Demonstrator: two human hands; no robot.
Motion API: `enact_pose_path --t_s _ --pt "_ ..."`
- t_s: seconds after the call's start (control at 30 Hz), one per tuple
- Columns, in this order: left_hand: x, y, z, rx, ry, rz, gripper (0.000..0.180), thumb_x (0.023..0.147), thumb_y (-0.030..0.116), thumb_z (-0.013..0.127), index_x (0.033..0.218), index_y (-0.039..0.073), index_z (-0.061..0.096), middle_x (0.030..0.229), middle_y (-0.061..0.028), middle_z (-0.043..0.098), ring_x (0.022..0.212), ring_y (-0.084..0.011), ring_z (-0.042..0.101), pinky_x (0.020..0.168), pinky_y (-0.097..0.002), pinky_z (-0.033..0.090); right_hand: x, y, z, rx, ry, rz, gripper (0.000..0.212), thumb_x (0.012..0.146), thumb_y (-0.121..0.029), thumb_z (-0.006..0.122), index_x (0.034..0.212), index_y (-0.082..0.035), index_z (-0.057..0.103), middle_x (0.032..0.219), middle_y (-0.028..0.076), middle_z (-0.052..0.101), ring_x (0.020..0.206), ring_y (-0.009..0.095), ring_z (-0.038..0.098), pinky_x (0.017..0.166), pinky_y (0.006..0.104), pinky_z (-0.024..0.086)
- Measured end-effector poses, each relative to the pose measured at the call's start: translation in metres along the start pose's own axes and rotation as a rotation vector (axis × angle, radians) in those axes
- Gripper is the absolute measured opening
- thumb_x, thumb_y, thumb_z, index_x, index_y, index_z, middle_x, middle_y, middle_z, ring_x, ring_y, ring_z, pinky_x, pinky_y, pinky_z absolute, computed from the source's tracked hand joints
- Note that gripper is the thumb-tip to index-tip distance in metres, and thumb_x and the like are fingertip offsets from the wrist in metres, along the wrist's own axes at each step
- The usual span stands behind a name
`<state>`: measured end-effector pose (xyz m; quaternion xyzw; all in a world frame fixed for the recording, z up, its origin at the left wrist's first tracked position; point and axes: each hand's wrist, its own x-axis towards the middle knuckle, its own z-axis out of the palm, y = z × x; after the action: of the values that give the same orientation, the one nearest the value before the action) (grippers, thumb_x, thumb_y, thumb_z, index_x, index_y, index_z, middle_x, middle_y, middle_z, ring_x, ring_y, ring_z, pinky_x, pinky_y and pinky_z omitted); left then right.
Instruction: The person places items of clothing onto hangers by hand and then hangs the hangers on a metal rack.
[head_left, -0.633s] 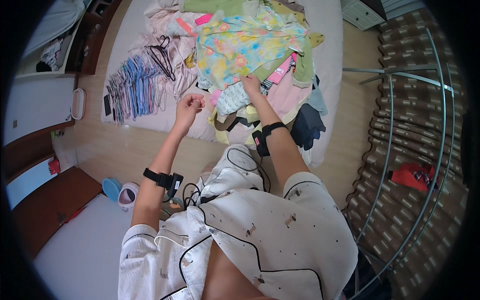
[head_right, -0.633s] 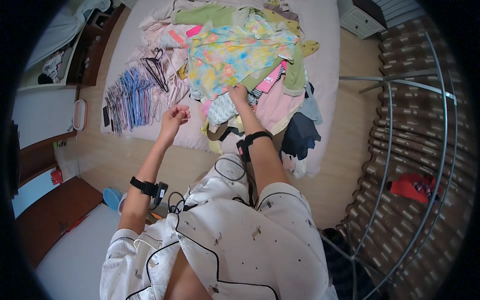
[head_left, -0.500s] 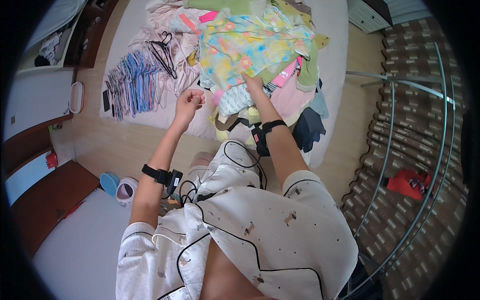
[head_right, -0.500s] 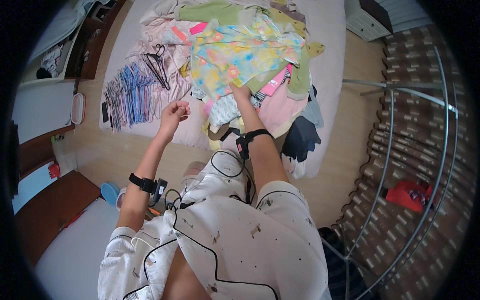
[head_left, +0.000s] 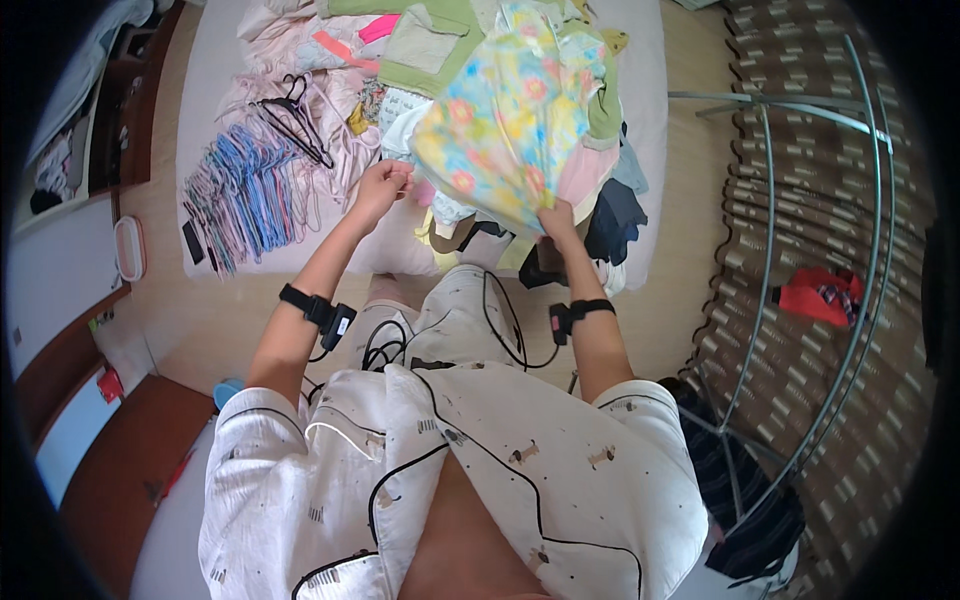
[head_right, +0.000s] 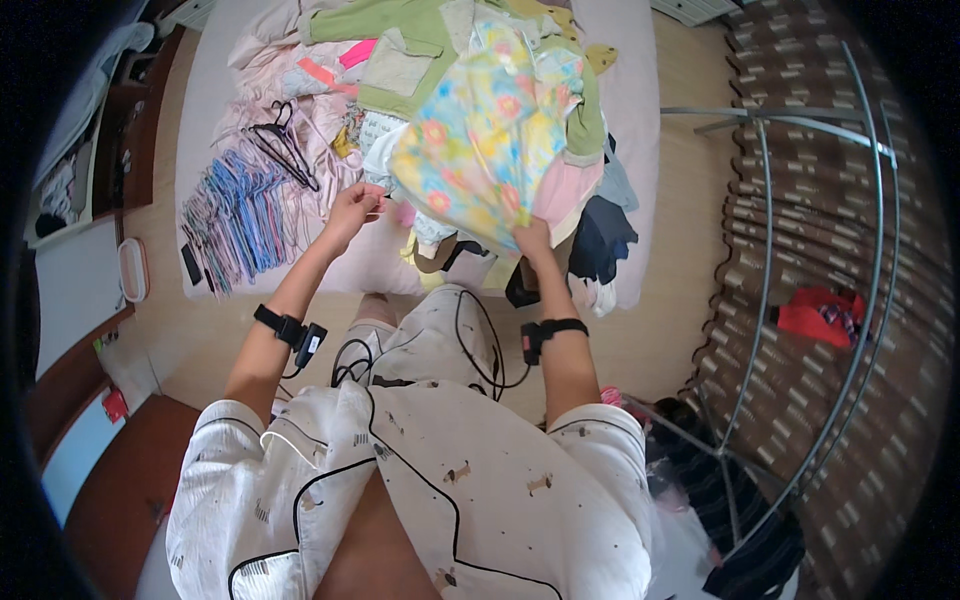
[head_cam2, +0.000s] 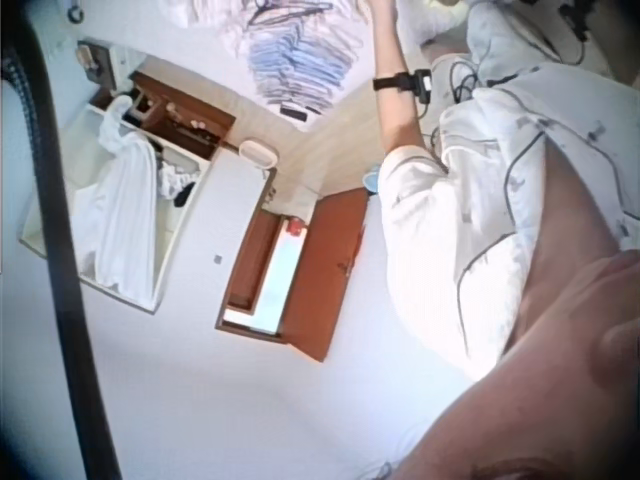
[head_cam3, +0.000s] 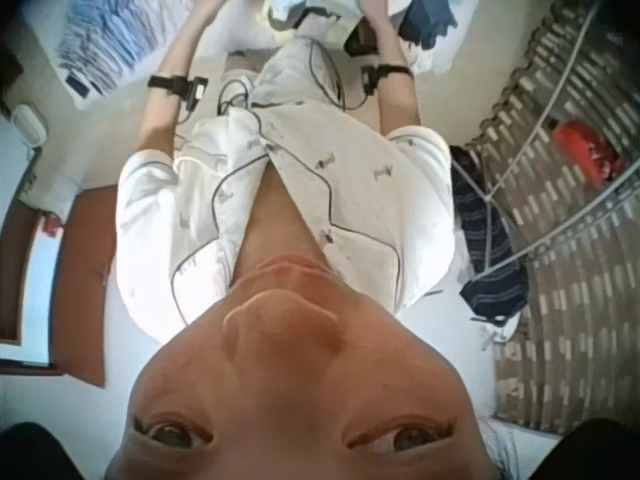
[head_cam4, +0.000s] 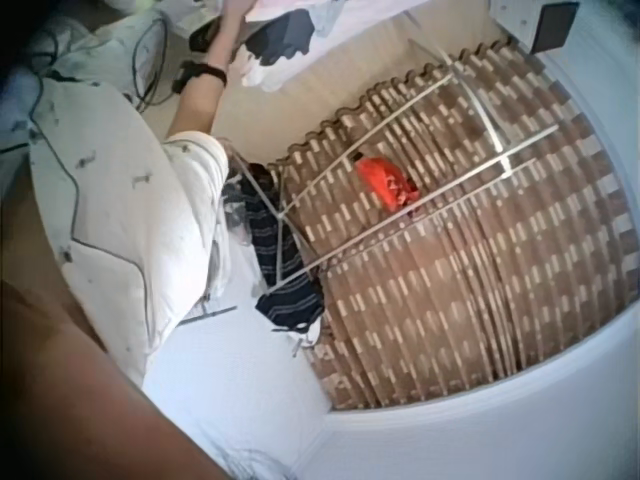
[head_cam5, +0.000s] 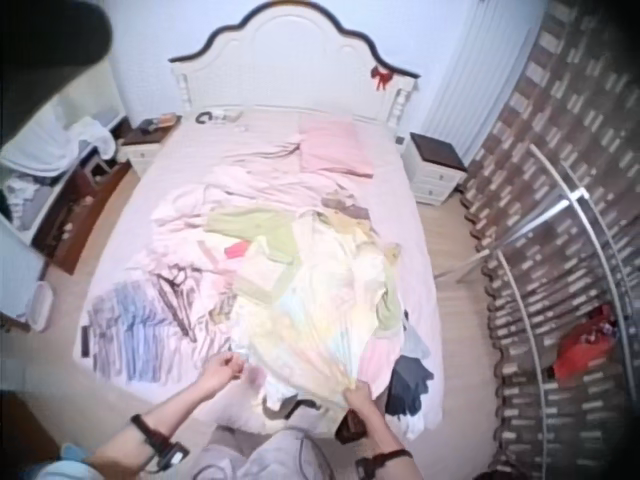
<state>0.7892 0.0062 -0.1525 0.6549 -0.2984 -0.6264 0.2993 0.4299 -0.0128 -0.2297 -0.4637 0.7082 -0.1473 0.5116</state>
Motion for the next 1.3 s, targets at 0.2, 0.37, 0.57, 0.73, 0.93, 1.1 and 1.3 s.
enact_pose_path --t_s 0.2,0.37,0.57,0.73,0.93,1.1,1.3 --pt "0.021 -0.009 -0.024 -0.026 -0.115 -0.017 0.016 0.095 0.01 0.051 0.106 0.006 0.061 0.09 0.0005 0.064 0.08 -0.0082 0.06 0.072 -0.0241 0.049 -0.035 0.062 -0.021 -0.533 0.008 0.224 0.03 0.075 -0.016 0.061 0.096 0.004 0.067 0.086 0.02 0.069 0.071 0.03 0.068 0.063 0.0371 0.052" --pt "0.031 -0.049 -0.083 -0.016 -0.072 -0.022 0.013 0.092 0.008 0.051 0.1 0.003 0.06 0.081 -0.0002 0.061 0.069 -0.0085 0.057 0.063 -0.0235 0.047 -0.022 -0.013 0.061 -0.31 0.246 -0.177 0.037 0.079 -0.018 0.064 0.109 0.003 0.06 0.102 0.023 0.065 0.098 0.038 0.062 0.087 0.0433 0.048" --pt "0.056 -0.098 -0.161 0.015 0.004 -0.097 0.019 0.085 0.0 0.046 0.093 0.0 0.063 0.077 -0.0046 0.061 0.063 -0.012 0.055 0.058 -0.0257 0.047 -0.01 -0.12 0.205 -0.225 0.159 -0.426 0.032 0.076 -0.007 0.058 0.106 0.003 0.063 0.104 0.025 0.062 0.101 0.04 0.058 0.089 0.044 0.047" --pt "0.089 -0.118 -0.203 -0.039 0.052 -0.141 0.023 0.082 -0.003 0.044 0.093 -0.001 0.064 0.078 -0.0059 0.063 0.065 -0.0135 0.057 0.06 -0.0266 0.048 -0.01 -0.151 0.303 -0.178 -0.088 -0.514 0.027 0.077 -0.003 0.054 0.101 0.001 0.064 0.096 0.022 0.065 0.092 0.04 0.062 0.083 0.0448 0.049" --pt "0.163 -0.179 -0.247 0.074 0.391 0.117 0.033 0.084 -0.003 0.049 0.117 0.0 0.055 0.103 -0.0065 0.061 0.083 -0.0135 0.058 0.062 -0.027 0.046 0.008 -0.164 0.385 -0.133 -0.246 -0.533 0.028 0.078 -0.001 0.052 0.104 0.0 0.063 0.101 0.022 0.065 0.096 0.04 0.062 0.084 0.0446 0.049" --pt "0.172 -0.137 -0.25 -0.336 0.146 -0.208 0.045 0.084 0.003 0.053 0.129 0.004 0.05 0.108 -0.0049 0.061 0.087 -0.0141 0.059 0.074 -0.0323 0.053 0.027 -0.162 0.415 -0.245 -0.13 -0.428 0.033 0.078 -0.004 0.056 0.11 0.002 0.058 0.106 0.025 0.063 0.101 0.04 0.06 0.088 0.0447 0.048" --pt "0.174 -0.132 -0.257 -0.432 0.078 -0.284 0.032 0.09 0.012 0.058 0.121 0.004 0.054 0.099 -0.0005 0.06 0.083 -0.0109 0.058 0.072 -0.0301 0.052 0.033 -0.159 0.45 -0.27 -0.038 -0.052 0.032 0.081 -0.012 0.061 0.111 -0.002 0.06 0.096 0.018 0.068 0.091 0.037 0.065 0.08 0.0431 0.051"
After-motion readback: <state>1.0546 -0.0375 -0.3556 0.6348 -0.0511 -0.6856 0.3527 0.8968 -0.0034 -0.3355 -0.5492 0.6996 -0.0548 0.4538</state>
